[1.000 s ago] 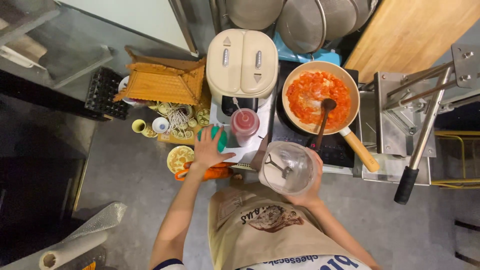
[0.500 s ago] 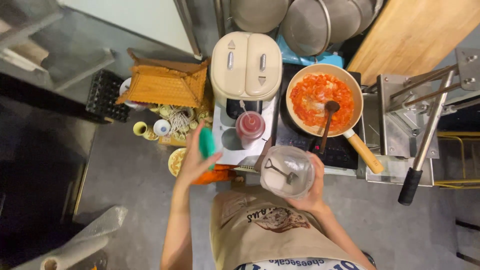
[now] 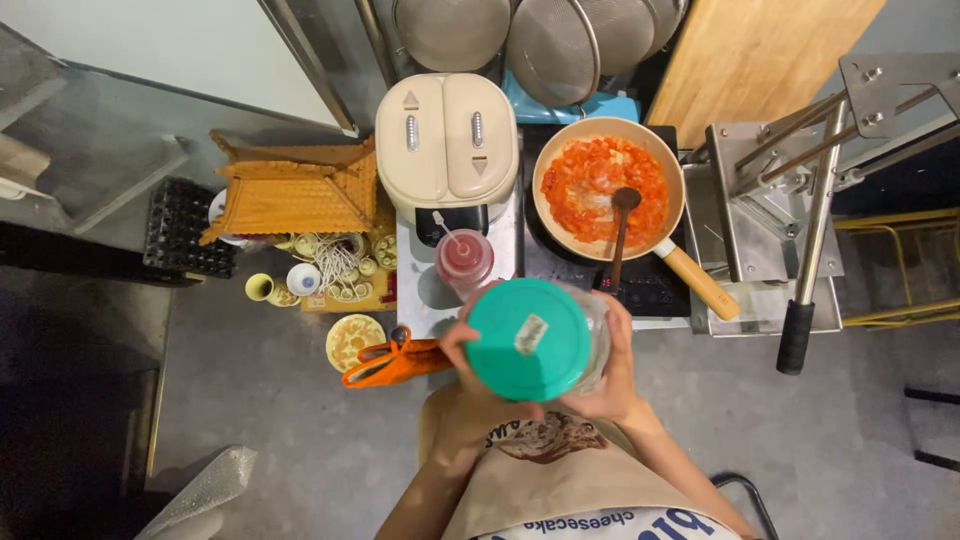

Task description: The person squeezes red sauce from a squeeze bottle into a pan on an induction cooktop, then stirs the sauce with a spoon. They briefly walk to another counter, return with a jar, spoon a white powdery ingredient from the jar into the pan, and continue stirring the sauce.

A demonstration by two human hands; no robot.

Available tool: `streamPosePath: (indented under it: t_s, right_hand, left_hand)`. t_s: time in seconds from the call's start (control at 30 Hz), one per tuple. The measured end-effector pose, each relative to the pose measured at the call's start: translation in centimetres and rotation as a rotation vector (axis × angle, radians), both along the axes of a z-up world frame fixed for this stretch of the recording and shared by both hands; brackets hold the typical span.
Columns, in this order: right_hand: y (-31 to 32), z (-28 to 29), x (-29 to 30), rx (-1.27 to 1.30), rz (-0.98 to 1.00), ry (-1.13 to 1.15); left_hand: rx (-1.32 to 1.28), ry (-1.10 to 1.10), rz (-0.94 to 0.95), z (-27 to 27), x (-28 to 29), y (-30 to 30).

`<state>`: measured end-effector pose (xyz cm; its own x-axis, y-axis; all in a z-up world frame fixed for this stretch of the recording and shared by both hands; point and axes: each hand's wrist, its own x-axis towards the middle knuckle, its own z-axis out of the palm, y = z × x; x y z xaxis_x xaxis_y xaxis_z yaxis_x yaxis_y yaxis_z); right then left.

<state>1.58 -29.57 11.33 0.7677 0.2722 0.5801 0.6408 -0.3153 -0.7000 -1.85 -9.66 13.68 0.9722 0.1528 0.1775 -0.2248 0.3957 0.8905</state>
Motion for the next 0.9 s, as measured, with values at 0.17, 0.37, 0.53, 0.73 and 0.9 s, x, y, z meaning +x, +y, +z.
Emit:
streamPosePath:
  t_s: [0.17,0.37,0.53,0.73,0.9]
  right_hand:
    - [-1.1,-0.1,0.1,-0.012,-0.050,0.024]
    - [-1.2,1.3,0.0,-0.221,-0.120,-0.120]
    - [-3.0,4.4,1.1,-0.243,0.064,0.114]
    - [-7.6,0.3,5.4,-0.124,0.677,0.562]
    - [-7.5,-0.8,6.6,-0.071,0.754,0.661]
  left_hand:
    - [0.470,-0.373,0.063,1.5,1.9,0.2]
    - [1.075,-0.259,0.027,7.2,2.5,-0.2]
    - [1.256,-0.246,-0.138,8.8,2.7,-0.4]
    - [1.285,-0.455,-0.534,11.4,3.7,0.1]
    - [1.146,-0.478,-0.384,10.1,5.0,2.7]
